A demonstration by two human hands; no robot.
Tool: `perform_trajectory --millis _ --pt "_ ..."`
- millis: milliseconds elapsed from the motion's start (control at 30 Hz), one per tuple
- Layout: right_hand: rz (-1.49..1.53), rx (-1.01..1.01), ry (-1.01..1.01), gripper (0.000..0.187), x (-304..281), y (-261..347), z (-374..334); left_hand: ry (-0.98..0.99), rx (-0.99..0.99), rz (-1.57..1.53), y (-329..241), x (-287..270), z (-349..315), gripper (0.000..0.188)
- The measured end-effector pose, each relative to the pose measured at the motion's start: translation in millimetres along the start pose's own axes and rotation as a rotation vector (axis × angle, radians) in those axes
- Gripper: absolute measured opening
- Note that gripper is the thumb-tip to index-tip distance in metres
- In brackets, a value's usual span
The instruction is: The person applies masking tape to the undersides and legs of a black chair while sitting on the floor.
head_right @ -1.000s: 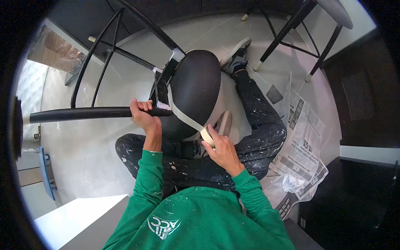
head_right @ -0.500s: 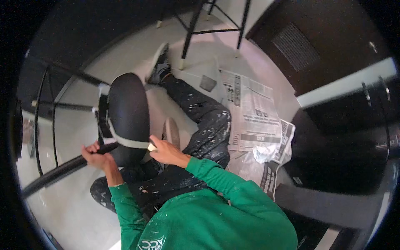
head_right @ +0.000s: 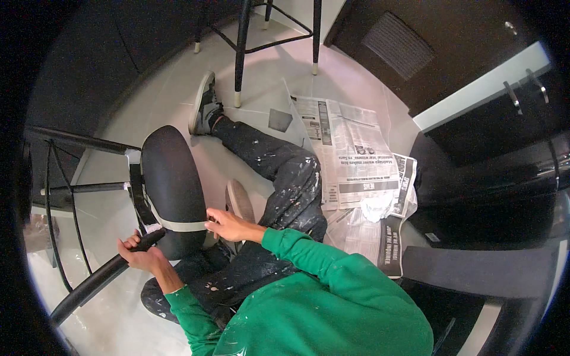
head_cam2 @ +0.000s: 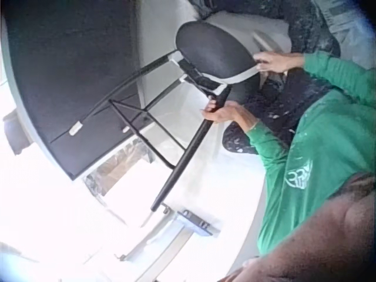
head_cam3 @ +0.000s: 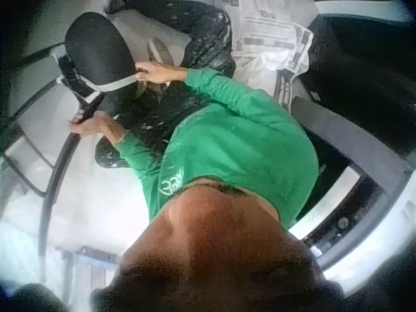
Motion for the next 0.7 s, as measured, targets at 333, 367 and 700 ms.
perform_trajectory --millis 333,367,700 --pt "-0.208 0.051 -0.005 0.028 -3.0 21.6 -0.8 0.119 -0.045 0.067 -7.5 -19.4 7.8 0.031" --pt "-0.243 0.016 -0.016 0.029 0.8 16.0 0.8 0.172 -0.049 0.084 -9.1 -24.9 11.3 0.028" --pt "-0.121 0.113 0.031 0.020 2.1 19.5 -3.0 0.370 0.030 0.491 -27.0 -35.7 0.4 0.013"
Point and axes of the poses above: each hand's wrist, its own z-axis towards the middle knuckle, its own x-axis out of the palm, y = z × x, the point moved 1 cm from there along z, towards the middle knuckle, and after that the axes turned 2 degrees about -y, right-handed, at the moved point
